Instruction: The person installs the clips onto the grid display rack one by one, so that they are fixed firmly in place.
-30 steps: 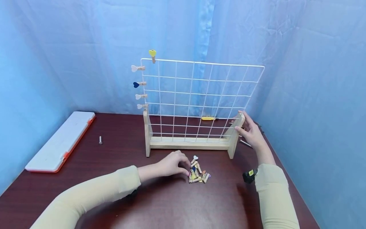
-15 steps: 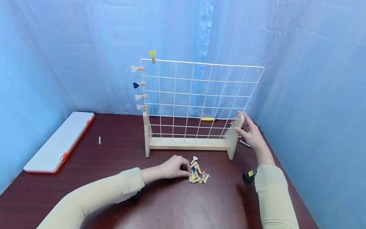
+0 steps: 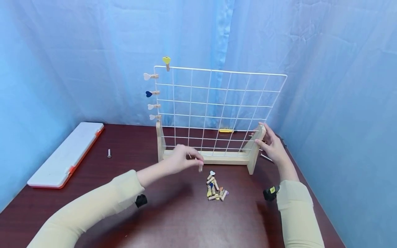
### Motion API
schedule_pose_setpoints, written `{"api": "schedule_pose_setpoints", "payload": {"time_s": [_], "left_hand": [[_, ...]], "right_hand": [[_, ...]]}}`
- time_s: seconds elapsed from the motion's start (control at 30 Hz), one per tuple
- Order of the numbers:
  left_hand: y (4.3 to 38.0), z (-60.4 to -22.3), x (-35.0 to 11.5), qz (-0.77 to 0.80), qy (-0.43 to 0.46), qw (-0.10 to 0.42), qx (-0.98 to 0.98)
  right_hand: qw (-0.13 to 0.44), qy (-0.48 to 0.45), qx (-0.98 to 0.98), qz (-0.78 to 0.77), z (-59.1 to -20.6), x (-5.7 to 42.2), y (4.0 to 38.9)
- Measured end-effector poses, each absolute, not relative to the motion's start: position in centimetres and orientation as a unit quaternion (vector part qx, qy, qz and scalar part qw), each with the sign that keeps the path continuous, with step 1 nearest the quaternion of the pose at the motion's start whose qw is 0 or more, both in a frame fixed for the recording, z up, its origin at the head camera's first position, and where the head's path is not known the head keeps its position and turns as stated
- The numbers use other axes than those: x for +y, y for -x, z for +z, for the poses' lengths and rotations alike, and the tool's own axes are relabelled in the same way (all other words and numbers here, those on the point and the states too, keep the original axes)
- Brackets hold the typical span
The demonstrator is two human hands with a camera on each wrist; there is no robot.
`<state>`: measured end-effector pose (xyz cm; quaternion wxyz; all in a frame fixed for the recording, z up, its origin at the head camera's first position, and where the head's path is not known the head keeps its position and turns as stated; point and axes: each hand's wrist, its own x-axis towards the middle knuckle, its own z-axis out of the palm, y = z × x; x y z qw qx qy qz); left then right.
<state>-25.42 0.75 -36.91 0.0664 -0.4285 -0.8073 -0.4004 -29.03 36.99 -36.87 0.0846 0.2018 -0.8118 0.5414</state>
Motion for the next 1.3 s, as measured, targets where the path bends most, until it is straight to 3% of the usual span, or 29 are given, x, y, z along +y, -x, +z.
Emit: {"api": "schedule_pose_setpoints", "payload": {"time_s": [0.37, 0.53, 0.63, 1.07, 1.3], "left_hand": [[27.0, -23.3, -2.5, -0.373, 0.410, 0.189, -0.811], [28.0, -17.0, -3.6, -0.364, 0.376, 0.322, -0.789], [28.7, -14.5, -4.0, -0.363, 0.323, 0.367, -0.793], [32.1, -13.0, -3.4, -0.266, 0.290, 0.350, -0.850], [32.7, -13.4, -3.6, -0.276, 0.287, 0.309, -0.864]], "right_hand": [[0.089, -0.217, -0.802, 0.549, -37.9, 37.9, 30.2], [0.091, -0.231, -0.790, 0.561, -38.2, 38.2, 30.6], [0.091, -0.226, -0.794, 0.557, -38.2, 38.4, 30.6], [0.092, -0.227, -0.794, 0.556, -38.3, 38.5, 30.6], [0.095, -0.240, -0.781, 0.568, -38.3, 38.5, 30.8]]}}
